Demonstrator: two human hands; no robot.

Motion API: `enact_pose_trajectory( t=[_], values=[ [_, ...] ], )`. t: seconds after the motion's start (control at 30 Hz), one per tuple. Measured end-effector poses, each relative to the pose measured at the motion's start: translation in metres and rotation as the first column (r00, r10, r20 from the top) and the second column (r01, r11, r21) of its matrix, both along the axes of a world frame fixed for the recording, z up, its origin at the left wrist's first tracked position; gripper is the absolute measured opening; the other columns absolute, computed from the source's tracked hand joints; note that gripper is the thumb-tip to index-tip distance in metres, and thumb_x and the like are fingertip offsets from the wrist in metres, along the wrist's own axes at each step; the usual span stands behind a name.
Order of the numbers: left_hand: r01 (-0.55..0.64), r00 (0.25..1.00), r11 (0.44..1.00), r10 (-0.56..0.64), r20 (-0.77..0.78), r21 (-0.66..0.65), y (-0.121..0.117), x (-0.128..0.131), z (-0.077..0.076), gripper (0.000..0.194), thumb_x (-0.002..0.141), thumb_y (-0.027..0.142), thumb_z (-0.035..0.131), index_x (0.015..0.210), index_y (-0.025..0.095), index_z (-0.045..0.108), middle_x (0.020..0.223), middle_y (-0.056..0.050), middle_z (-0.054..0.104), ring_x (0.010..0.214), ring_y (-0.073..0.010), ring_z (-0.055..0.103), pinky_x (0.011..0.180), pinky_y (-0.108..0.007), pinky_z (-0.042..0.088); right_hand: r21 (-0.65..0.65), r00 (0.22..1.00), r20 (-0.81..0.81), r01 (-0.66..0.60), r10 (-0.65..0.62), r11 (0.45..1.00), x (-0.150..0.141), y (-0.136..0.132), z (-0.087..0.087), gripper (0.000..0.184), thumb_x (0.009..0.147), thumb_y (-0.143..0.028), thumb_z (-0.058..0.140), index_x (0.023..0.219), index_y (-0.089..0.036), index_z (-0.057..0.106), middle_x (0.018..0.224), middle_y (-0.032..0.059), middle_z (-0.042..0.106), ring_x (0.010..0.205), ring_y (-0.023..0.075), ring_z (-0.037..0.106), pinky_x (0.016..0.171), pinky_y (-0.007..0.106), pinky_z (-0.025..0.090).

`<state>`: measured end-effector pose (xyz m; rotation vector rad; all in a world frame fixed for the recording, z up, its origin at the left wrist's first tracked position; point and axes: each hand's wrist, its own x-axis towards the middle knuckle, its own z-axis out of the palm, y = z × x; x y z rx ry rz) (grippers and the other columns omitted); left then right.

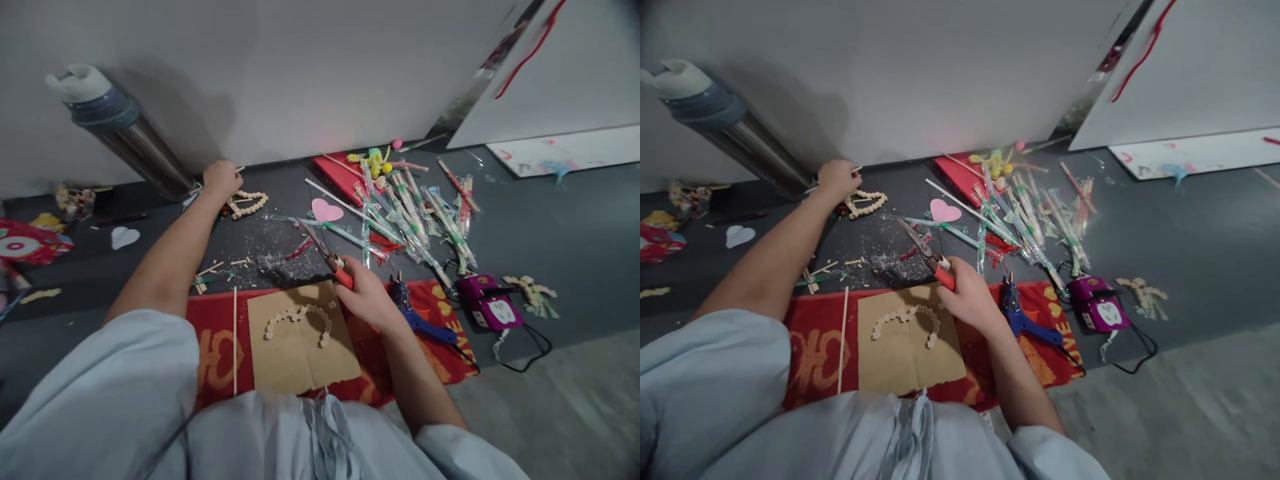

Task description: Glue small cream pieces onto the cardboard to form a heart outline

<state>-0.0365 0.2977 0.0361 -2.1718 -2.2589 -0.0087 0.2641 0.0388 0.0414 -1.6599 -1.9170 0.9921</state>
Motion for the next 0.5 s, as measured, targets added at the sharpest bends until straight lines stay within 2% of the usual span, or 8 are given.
enact_pose_trajectory(
  t=[0.13,0.27,0.37,0.5],
  values=[
    [0.134,0.990,0.987,-0.128,0.061,-0.092,-0.043,0.019,0.021,0.034,0.079,0.028,0.055,0.104,0.012,0.072,0.101,-0.014,0.071,0.097,-0.0269,0.062,0.085,-0.035,0.043,0.002,1.000,0.011,0.005,-0.005,1.000,0.002,0.000,0.002,0.030,0.072,-0.027,0.044,0.099,-0.019,0.053,0.091,0.0065,0.063,0.082,0.0222,0.056,0.074,0.033,0.041],
    [0.336,0.936,0.909,-0.294,0.193,-0.247,-0.105,0.036,0.034,0.017,0.070,0.025,0.064,0.082,0.019,0.076,0.077,-0.004,0.072,0.072,-0.0175,0.062,0.066,-0.027,0.040,0.026,0.999,0.046,-0.010,0.009,1.000,0.004,-0.005,0.006,0.031,0.073,-0.029,0.044,0.101,-0.018,0.053,0.092,0.0070,0.063,0.082,0.0227,0.056,0.075,0.034,0.042],
    [0.419,0.900,0.851,-0.341,0.272,-0.318,-0.146,0.041,0.035,0.013,0.069,0.024,0.064,0.074,0.021,0.075,0.070,-0.001,0.071,0.065,-0.0159,0.060,0.061,-0.026,0.038,0.053,0.997,0.070,-0.029,0.025,0.998,0.006,-0.012,0.011,0.030,0.074,-0.030,0.043,0.100,-0.019,0.052,0.094,0.0082,0.064,0.083,0.0231,0.056,0.076,0.034,0.042],
    [0.399,0.907,0.852,-0.313,0.280,-0.339,-0.177,0.038,0.027,0.014,0.070,0.027,0.062,0.074,0.023,0.075,0.073,-0.001,0.073,0.068,-0.0170,0.062,0.060,-0.026,0.037,0.100,0.993,0.098,-0.070,0.060,0.993,0.008,-0.025,0.018,0.026,0.073,-0.030,0.044,0.095,-0.019,0.052,0.092,0.0084,0.063,0.081,0.0228,0.055,0.076,0.034,0.041]
  ],
)
